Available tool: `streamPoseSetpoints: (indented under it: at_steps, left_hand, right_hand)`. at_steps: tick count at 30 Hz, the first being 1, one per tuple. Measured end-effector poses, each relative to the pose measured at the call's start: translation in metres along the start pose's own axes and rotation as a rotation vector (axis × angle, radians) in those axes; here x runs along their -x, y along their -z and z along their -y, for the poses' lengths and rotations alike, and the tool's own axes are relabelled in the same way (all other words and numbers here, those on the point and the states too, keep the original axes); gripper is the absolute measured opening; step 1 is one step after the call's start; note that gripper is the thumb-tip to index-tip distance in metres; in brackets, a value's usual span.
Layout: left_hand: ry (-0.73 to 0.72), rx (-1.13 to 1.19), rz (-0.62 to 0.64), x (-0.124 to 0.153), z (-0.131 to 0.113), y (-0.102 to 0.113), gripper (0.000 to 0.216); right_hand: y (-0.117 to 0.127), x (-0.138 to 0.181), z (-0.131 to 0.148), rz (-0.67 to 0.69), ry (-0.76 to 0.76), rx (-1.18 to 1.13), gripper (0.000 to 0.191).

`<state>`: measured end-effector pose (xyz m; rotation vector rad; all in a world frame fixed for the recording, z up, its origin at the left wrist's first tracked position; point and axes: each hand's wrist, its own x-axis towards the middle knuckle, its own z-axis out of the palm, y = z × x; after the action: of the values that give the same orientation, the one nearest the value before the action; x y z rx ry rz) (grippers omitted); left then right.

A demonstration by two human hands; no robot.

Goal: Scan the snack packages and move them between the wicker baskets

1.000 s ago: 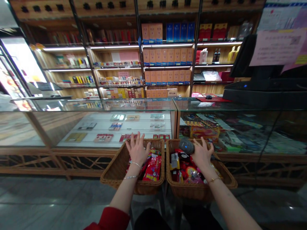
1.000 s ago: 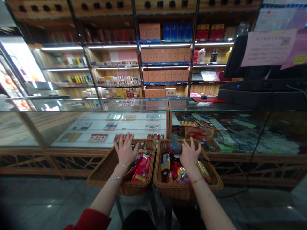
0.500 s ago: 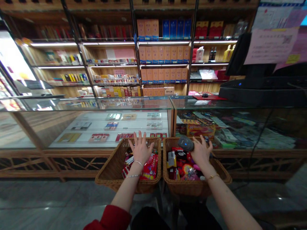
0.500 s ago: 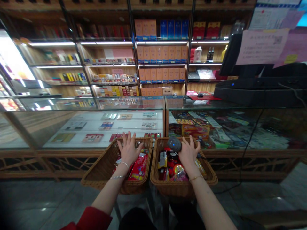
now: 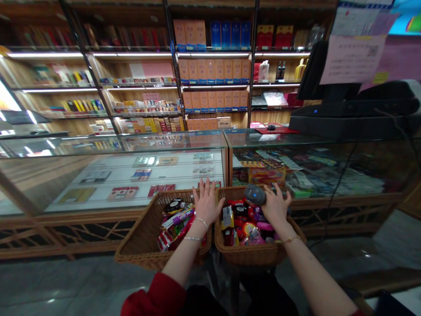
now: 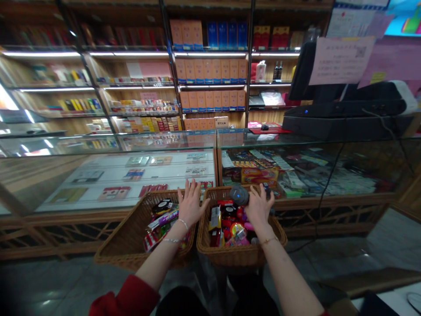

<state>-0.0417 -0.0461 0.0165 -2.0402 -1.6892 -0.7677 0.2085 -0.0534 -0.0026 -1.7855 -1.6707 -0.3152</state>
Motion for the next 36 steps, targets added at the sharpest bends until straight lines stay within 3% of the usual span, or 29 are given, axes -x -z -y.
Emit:
streamPoseSetpoints:
  at_steps: [15, 28, 36]
  left_hand:
    - [-0.164, 0.041, 0.276, -0.009, -0.061, -0.023, 0.077]
    - [-0.432, 0.014, 0.835, 0.018, -0.074, -0.038, 0.085]
    - [-0.637, 0.036, 0.966, 0.015, -0.077, -0.041, 0.085]
  right_hand:
    - [-0.006, 0.005, -0.037, -0.023, -0.008, 0.097, 0.035]
    - [-0.017, 0.011, -0.044, -0.019, 0.012, 0.128, 0.033]
    - [-0.016, 0.012, -0.047, -0.028, 0.012, 0.123, 0.034]
